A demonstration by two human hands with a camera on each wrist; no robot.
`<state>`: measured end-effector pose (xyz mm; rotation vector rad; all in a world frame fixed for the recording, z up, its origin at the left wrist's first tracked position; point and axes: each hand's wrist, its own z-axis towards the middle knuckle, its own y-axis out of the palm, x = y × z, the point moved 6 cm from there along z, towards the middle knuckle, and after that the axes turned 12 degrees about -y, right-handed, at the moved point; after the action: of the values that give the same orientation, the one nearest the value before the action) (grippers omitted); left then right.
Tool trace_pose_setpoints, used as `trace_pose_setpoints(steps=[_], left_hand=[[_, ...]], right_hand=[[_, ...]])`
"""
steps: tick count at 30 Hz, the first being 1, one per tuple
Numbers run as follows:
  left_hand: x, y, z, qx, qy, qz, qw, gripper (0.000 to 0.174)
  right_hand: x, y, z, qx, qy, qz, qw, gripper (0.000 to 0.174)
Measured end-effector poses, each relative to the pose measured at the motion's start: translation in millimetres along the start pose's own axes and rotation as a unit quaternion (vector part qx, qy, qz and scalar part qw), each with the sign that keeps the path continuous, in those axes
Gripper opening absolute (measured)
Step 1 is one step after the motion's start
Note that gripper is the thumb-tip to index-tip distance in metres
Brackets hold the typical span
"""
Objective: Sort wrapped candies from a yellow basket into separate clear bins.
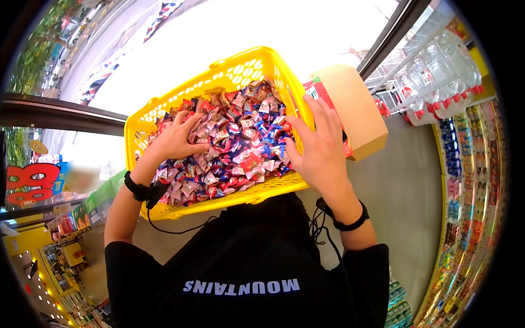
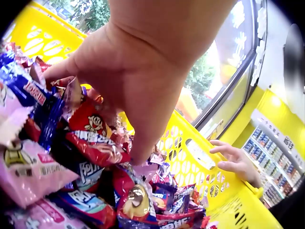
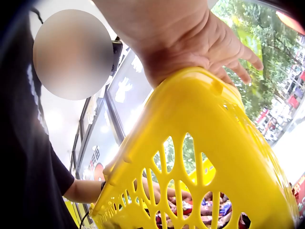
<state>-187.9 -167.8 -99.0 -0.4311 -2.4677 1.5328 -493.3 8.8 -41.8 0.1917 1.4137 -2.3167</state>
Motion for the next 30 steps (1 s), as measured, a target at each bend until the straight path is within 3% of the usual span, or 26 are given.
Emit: trace_pose_setpoints(steps=[7,10,14,18,23,30], left_hand=[[19.2,10.5,8.1,-0.044,0.050,-0.071,0.995,0.105],[49.1,18.9,-7.9,-0.088,0.125,-0.167,0.974,0.102],[101.9,29.3,-38.6,-0.019,0.289,-0.166,0.943,0.093],[135.7,31.2,-59.1,-0.002,0.382,-0.140,0.914,0.084],[120.6,-3.7,-82.8,-0.072,0.307,-0.069,0.946,0.082],[44.3,-53.8,-98.8,0.135,0.191,-0.027,0.972,0.094]], right_hand=[[0.0,1.5,0.7,0.001,0.000,0.001,1.000,0.043],[-0.2,2.2,0.6,-0.001,0.005,0.004,1.000,0.044],[-0.3,2.6,0.3,-0.008,0.013,0.012,1.000,0.043],[0.6,1.4,1.2,-0.005,0.014,0.014,1.000,0.041],[-1.4,0.0,1.3,-0.001,0.012,0.013,1.000,0.038],[-1.2,-0.5,0.8,-0.006,0.005,0.012,1.000,0.040]])
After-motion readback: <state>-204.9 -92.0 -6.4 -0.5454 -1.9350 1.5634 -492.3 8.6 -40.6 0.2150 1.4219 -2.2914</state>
